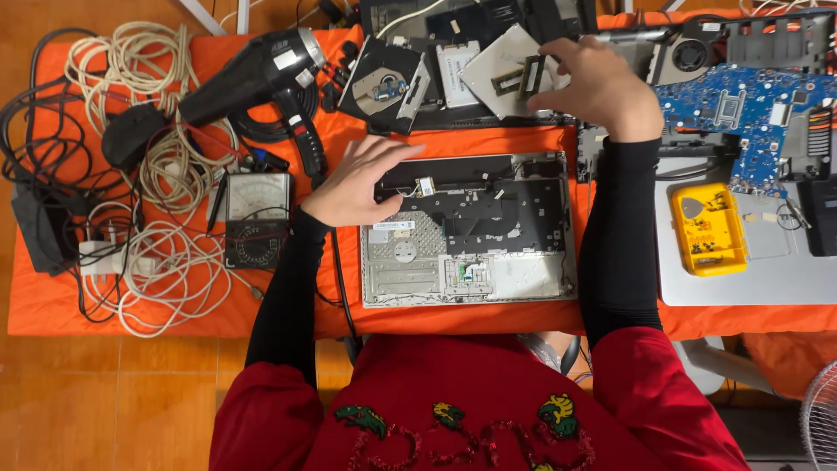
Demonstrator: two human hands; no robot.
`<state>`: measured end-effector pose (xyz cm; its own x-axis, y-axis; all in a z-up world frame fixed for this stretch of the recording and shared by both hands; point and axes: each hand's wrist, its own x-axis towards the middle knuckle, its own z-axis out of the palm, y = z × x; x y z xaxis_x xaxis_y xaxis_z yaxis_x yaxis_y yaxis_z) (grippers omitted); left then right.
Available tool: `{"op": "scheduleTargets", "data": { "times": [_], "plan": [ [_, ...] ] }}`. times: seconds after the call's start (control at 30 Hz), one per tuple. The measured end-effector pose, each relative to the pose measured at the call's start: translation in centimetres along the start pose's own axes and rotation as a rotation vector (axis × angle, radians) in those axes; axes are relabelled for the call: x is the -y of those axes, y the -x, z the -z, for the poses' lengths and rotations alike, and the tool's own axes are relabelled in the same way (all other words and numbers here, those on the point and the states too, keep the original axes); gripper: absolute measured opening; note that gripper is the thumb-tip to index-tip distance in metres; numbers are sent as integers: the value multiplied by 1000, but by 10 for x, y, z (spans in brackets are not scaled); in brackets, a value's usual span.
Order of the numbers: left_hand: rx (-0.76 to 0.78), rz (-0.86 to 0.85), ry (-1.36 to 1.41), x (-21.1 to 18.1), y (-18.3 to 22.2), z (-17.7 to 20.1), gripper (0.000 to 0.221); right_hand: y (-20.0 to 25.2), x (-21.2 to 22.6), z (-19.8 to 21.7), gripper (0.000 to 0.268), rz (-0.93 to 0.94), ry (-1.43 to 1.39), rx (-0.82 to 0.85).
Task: Replacing internal components of a disassembled laptop on a workbench.
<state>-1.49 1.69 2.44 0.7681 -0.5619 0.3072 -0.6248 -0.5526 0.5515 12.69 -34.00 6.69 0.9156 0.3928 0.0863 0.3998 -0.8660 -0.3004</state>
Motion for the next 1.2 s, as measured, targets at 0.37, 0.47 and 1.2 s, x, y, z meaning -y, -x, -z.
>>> {"op": "scheduleTargets", "data": {
  "times": [0.37,0.47,1.2],
  "plan": [
    [59,99,-45,1,-5,-6,58,-3,-17,-13,84,46,30,-107],
    [33,87,-18,-3,-5,-2,58,-2,-18,-11,81,89,7,-147],
    [-1039,84,690,47,-7,-24,29,-57,127,-74,28,540,84,-348]
  ]
}}
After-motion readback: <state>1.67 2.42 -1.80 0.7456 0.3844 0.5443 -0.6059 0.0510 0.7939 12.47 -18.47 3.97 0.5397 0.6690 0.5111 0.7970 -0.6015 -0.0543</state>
